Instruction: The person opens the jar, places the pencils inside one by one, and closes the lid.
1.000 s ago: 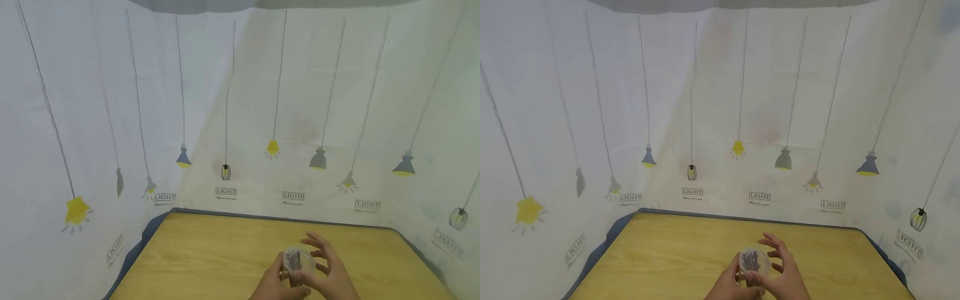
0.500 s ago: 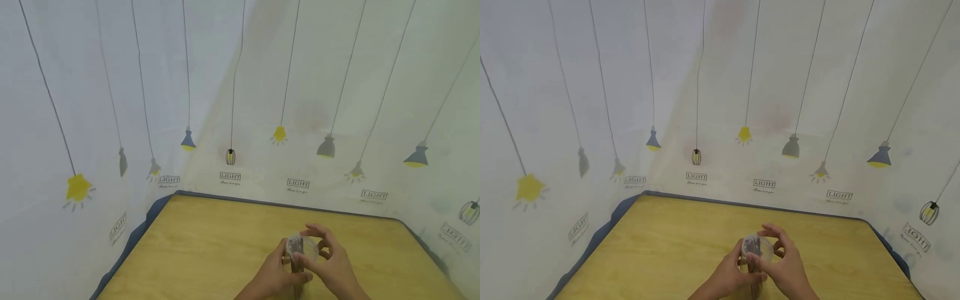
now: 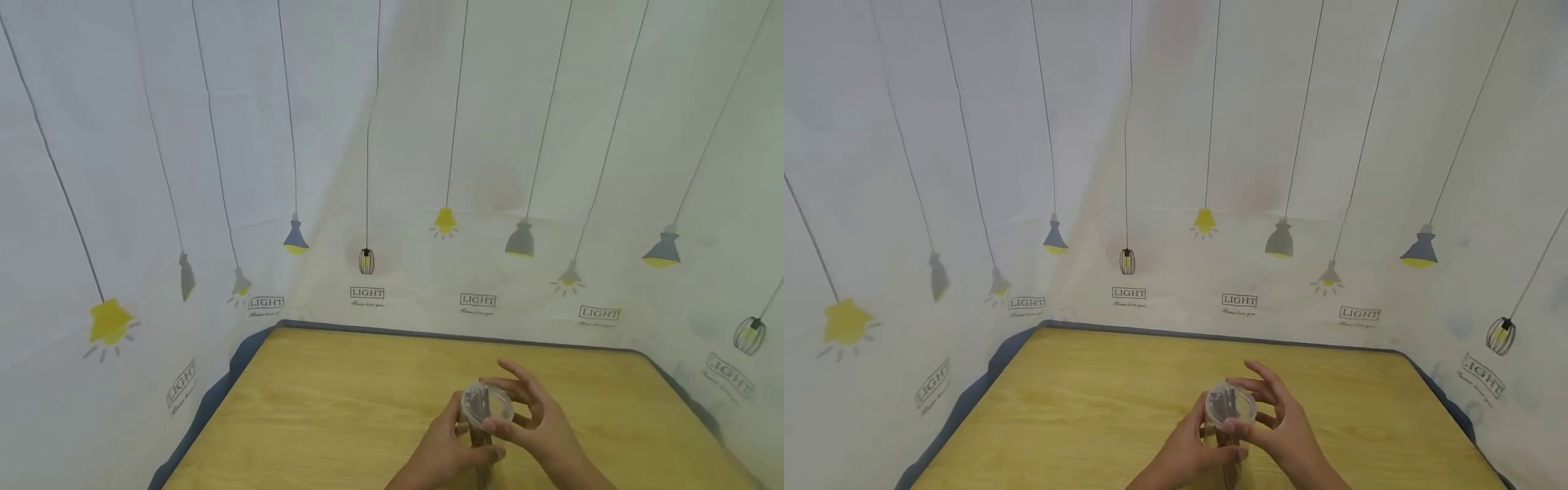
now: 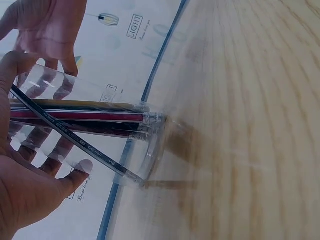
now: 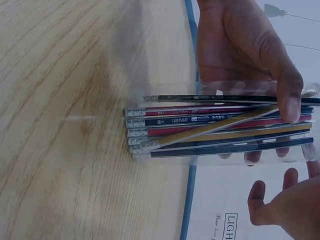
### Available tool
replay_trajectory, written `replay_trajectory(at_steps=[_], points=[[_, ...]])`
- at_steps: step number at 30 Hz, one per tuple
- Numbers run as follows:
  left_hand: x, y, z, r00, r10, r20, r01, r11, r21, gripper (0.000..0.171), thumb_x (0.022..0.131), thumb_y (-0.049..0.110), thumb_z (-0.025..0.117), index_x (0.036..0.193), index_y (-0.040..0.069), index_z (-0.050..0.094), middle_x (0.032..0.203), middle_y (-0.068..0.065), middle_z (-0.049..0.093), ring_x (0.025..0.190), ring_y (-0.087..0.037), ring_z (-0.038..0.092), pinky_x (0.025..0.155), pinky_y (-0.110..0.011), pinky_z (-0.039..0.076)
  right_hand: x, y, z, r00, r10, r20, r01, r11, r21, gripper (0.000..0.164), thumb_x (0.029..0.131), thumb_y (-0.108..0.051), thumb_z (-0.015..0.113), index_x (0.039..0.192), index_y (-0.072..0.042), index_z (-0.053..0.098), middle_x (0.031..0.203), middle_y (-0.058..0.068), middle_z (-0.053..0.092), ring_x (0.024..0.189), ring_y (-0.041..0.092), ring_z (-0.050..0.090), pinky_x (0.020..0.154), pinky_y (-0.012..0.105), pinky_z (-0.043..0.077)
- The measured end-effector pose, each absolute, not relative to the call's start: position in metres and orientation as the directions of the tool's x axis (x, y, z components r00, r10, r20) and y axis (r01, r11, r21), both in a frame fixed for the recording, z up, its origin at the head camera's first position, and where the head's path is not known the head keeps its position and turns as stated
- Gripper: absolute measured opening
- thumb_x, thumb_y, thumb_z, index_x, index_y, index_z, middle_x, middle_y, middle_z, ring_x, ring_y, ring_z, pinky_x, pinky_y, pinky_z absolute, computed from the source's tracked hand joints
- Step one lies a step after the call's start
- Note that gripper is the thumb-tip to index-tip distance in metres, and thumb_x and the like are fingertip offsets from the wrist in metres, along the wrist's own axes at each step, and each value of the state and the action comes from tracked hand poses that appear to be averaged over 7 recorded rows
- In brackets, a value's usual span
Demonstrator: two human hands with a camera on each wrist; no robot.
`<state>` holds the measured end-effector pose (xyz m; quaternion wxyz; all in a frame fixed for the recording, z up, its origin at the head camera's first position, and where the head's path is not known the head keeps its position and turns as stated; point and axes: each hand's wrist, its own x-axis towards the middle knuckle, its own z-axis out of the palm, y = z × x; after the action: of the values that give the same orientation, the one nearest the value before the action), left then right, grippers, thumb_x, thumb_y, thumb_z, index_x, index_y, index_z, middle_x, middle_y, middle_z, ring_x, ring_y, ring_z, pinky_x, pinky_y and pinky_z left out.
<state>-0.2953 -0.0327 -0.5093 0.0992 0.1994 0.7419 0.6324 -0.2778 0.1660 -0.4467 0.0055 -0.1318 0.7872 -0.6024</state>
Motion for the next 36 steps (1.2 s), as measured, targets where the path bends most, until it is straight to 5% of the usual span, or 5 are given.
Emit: replay_trajectory(at_steps=[7,17,22,30,36], points=[[-0.295,-0.032,-0.510,-0.917,0.392,0.075,0.135,0.128,0.982,0.074,0.080,0.047,0.084,0.139,0.054,0.040,0.140,0.023,0.051,0.139,-0.038,0.045,0.102,-0.067,0.045,-0.275,0.155,-0.448,-0.967,-0.112,0.229,-0.254,0.336,-0.907,0.073,0.085,-0.022,0.084,0.146,-0.036,0.046,0.136,-0.004,0.063,0.108,0.028,0.055,0.093,0.040,0.047],[-0.295,-0.034,-0.509,-0.906,0.406,0.120,0.194,0.147,0.970,0.075,0.083,0.046,0.082,0.143,0.052,0.037,0.144,0.021,0.050,0.146,-0.033,0.040,0.109,-0.071,0.037,-0.273,0.154,-0.444,-0.955,-0.155,0.254,-0.293,0.330,-0.898,0.081,0.089,-0.019,0.079,0.153,-0.042,0.034,0.147,-0.008,0.053,0.123,0.022,0.052,0.096,0.051,0.051],[-0.294,-0.033,-0.511,-0.907,0.408,0.103,0.177,0.146,0.973,0.076,0.082,0.048,0.083,0.142,0.054,0.037,0.144,0.022,0.050,0.146,-0.031,0.040,0.109,-0.069,0.039,-0.276,0.156,-0.444,-0.952,-0.184,0.246,-0.298,0.357,-0.885,0.075,0.088,-0.025,0.080,0.149,-0.044,0.040,0.141,-0.011,0.061,0.124,0.016,0.055,0.099,0.056,0.050],[-0.294,-0.033,-0.509,-0.920,0.384,0.079,0.143,0.141,0.980,0.076,0.080,0.050,0.084,0.140,0.057,0.038,0.149,0.022,0.046,0.145,-0.042,0.039,0.104,-0.070,0.042,-0.271,0.140,-0.440,-0.958,-0.078,0.277,-0.282,0.444,-0.850,0.072,0.079,-0.037,0.087,0.140,-0.041,0.049,0.135,-0.009,0.059,0.097,0.019,0.048,0.081,0.033,0.047],[-0.291,-0.032,-0.514,-0.898,0.418,0.139,0.197,0.098,0.976,0.070,0.084,0.048,0.081,0.140,0.051,0.040,0.142,0.023,0.052,0.139,-0.018,0.047,0.108,-0.057,0.045,-0.269,0.125,-0.442,-0.940,-0.001,0.342,-0.295,0.509,-0.809,0.067,0.073,-0.045,0.090,0.131,-0.033,0.059,0.118,0.002,0.049,0.098,0.017,0.038,0.080,0.028,0.039]])
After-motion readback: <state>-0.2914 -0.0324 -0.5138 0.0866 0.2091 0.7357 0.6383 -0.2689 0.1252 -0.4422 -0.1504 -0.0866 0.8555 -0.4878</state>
